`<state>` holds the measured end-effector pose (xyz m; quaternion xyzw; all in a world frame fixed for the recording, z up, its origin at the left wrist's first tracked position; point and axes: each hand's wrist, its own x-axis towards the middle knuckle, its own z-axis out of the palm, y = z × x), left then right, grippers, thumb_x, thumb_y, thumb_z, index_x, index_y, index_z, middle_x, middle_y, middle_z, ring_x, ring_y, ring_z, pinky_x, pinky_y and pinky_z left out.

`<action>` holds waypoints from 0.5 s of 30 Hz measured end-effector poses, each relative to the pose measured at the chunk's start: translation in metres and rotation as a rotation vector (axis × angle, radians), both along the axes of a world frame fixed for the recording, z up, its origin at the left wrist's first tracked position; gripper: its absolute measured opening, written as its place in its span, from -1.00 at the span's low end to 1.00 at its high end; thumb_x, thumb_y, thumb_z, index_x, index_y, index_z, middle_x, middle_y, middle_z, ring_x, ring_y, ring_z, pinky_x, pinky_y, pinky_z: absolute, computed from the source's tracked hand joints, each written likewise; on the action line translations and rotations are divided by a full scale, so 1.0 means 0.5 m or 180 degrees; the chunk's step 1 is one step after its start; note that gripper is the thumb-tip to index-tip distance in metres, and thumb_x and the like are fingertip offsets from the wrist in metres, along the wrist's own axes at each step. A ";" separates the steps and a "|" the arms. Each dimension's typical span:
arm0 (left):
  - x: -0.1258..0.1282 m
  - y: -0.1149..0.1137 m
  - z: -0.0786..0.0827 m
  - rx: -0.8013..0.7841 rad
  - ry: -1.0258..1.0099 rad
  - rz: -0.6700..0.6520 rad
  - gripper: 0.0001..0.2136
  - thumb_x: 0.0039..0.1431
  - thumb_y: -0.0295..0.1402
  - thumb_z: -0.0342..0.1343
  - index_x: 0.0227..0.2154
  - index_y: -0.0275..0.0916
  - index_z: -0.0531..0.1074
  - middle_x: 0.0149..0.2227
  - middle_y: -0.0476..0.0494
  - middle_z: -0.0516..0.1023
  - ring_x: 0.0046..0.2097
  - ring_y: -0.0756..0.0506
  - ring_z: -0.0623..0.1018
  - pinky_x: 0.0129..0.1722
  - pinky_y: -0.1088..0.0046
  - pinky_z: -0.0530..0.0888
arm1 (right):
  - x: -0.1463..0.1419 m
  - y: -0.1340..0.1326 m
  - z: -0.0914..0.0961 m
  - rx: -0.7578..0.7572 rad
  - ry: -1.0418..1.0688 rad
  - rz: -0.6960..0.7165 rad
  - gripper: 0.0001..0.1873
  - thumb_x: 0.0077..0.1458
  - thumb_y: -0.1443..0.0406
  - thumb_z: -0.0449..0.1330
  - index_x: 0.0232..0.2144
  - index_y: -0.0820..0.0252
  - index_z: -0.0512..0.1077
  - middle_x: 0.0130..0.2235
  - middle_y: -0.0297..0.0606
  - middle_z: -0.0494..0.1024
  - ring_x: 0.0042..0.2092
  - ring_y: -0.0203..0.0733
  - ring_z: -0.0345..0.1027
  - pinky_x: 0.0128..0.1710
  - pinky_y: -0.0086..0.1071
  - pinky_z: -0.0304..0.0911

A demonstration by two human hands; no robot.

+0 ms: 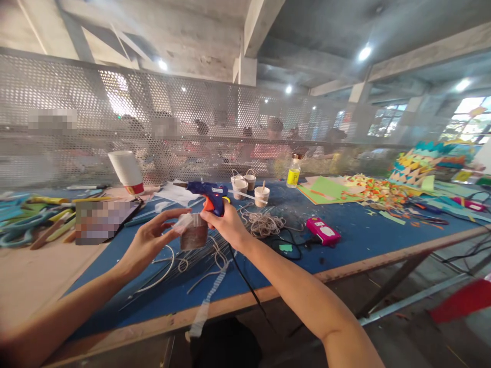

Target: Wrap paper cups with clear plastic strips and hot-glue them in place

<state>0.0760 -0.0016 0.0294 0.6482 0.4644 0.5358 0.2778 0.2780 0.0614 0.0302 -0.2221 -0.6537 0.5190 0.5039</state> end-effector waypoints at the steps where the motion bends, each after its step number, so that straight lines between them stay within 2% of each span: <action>1: -0.002 0.000 0.001 0.0070 0.0110 0.0085 -0.70 0.12 -0.17 0.28 -0.07 -0.07 0.60 0.04 -0.12 0.58 0.11 -0.28 0.47 0.08 0.27 0.37 | -0.001 -0.001 -0.001 0.0017 -0.0002 0.0031 -0.72 0.10 0.15 0.32 -0.22 0.14 0.38 -0.47 -0.46 0.36 -0.48 -0.36 0.20 -0.44 -0.41 0.19; 5: -0.008 -0.005 0.004 -0.0043 0.0150 0.0225 -0.72 0.11 -0.12 0.27 -0.14 -0.08 0.63 -0.17 -0.09 0.63 -0.15 -0.21 0.52 -0.15 0.37 0.40 | 0.000 -0.005 0.001 0.0079 -0.0100 0.0066 -0.70 0.10 0.13 0.32 -0.20 0.13 0.38 -0.45 -0.45 0.37 -0.48 -0.35 0.20 -0.43 -0.40 0.22; 9: -0.010 -0.003 0.004 -0.0287 -0.0161 -0.0057 -0.70 0.12 -0.07 0.26 -0.20 -0.15 0.62 -0.43 -0.04 0.53 -0.40 -0.11 0.45 -0.37 0.42 0.35 | 0.000 -0.012 0.007 0.0110 -0.0180 0.0060 -0.72 0.10 0.13 0.31 -0.24 0.14 0.39 -0.45 -0.43 0.39 -0.48 -0.35 0.19 -0.43 -0.40 0.23; 12: -0.014 0.004 -0.004 -0.0341 -0.0285 -0.0261 -0.73 0.17 -0.07 0.22 -0.34 -0.18 0.57 -0.54 0.00 0.44 -0.46 -0.08 0.41 -0.41 0.42 0.34 | -0.003 -0.017 0.008 0.0074 -0.0215 0.0038 -0.71 0.08 0.12 0.33 -0.26 0.15 0.39 -0.45 -0.43 0.39 -0.48 -0.36 0.20 -0.44 -0.40 0.23; 15: -0.018 0.008 -0.012 -0.0366 -0.0386 -0.0411 -0.74 0.21 -0.10 0.20 -0.43 -0.19 0.51 -0.51 -0.01 0.46 -0.44 -0.08 0.42 -0.36 0.41 0.38 | -0.007 -0.016 0.004 0.0062 -0.0260 0.0009 -0.70 0.07 0.12 0.33 -0.25 0.16 0.40 -0.43 -0.42 0.41 -0.48 -0.36 0.20 -0.44 -0.41 0.23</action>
